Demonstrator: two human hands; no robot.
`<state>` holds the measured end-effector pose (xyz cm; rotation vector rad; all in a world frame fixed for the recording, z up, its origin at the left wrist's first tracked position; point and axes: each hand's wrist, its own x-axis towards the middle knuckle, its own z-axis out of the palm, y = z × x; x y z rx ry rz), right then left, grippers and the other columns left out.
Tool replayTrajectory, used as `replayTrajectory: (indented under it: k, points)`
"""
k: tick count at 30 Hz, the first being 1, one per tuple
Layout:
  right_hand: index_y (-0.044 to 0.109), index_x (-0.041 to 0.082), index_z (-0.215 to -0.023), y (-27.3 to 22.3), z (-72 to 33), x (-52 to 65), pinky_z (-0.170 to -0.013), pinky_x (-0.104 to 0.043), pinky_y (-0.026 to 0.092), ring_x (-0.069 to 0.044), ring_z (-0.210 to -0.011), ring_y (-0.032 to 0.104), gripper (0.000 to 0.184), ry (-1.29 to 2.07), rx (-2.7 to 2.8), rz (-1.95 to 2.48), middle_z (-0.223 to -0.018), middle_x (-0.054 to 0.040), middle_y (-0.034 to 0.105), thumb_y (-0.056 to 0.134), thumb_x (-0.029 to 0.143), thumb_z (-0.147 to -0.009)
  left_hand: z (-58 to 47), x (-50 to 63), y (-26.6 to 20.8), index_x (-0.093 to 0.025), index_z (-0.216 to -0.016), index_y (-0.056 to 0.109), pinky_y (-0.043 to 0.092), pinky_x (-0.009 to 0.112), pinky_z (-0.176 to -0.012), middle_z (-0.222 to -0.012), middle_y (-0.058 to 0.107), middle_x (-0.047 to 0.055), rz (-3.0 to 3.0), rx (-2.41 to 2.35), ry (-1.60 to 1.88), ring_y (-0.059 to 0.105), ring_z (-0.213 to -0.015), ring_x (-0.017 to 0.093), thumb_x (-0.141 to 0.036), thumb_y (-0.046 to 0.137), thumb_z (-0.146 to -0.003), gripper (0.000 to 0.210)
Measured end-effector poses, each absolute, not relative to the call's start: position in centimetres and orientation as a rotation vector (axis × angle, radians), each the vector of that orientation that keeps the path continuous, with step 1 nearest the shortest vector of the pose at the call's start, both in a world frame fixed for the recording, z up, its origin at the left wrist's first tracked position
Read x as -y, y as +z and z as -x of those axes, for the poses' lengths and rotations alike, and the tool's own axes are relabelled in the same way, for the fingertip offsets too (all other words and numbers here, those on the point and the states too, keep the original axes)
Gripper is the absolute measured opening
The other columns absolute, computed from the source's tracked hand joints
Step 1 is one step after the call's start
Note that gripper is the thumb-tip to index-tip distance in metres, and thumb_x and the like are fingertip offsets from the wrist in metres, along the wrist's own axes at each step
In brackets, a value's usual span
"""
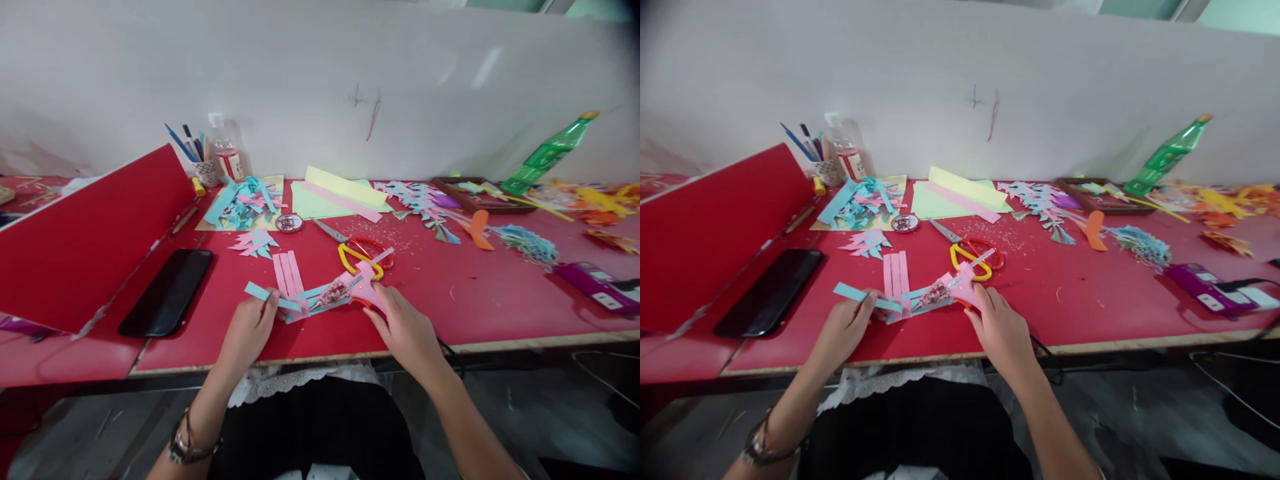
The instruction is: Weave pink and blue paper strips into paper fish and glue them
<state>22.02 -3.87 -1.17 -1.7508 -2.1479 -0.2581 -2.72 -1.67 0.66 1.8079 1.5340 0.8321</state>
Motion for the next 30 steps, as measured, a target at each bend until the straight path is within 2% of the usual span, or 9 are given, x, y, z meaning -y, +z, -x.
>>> replayTrajectory:
  k: [18,30]
  points:
    - [0.045,0.014,-0.114,-1.1,-24.0,4.0,-0.052,-0.029,0.047,-0.021,-0.077,0.061,0.035,-0.362,2.125,1.831,-0.095,-0.012,0.061,0.031,0.031,-0.088,2.8,1.7,0.5,-0.015,-0.081,0.061,0.044,0.025,-0.066,-0.072,0.068,0.007,-1.827,-1.516,0.817,0.062,-0.069,0.018,-0.04,0.028,-0.087,0.042]
    - [0.043,0.017,-0.116,-0.6,-25.1,4.2,-0.051,-0.029,0.048,-0.023,-0.082,0.06,0.033,-0.285,2.038,1.906,-0.098,-0.0115,0.06,0.034,0.03,-0.086,2.8,1.6,0.6,-0.015,-0.082,0.061,0.043,0.026,-0.064,-0.072,0.067,0.007,-1.838,-1.521,0.819,0.061,-0.066,0.018,-0.039,0.027,-0.087,0.042]
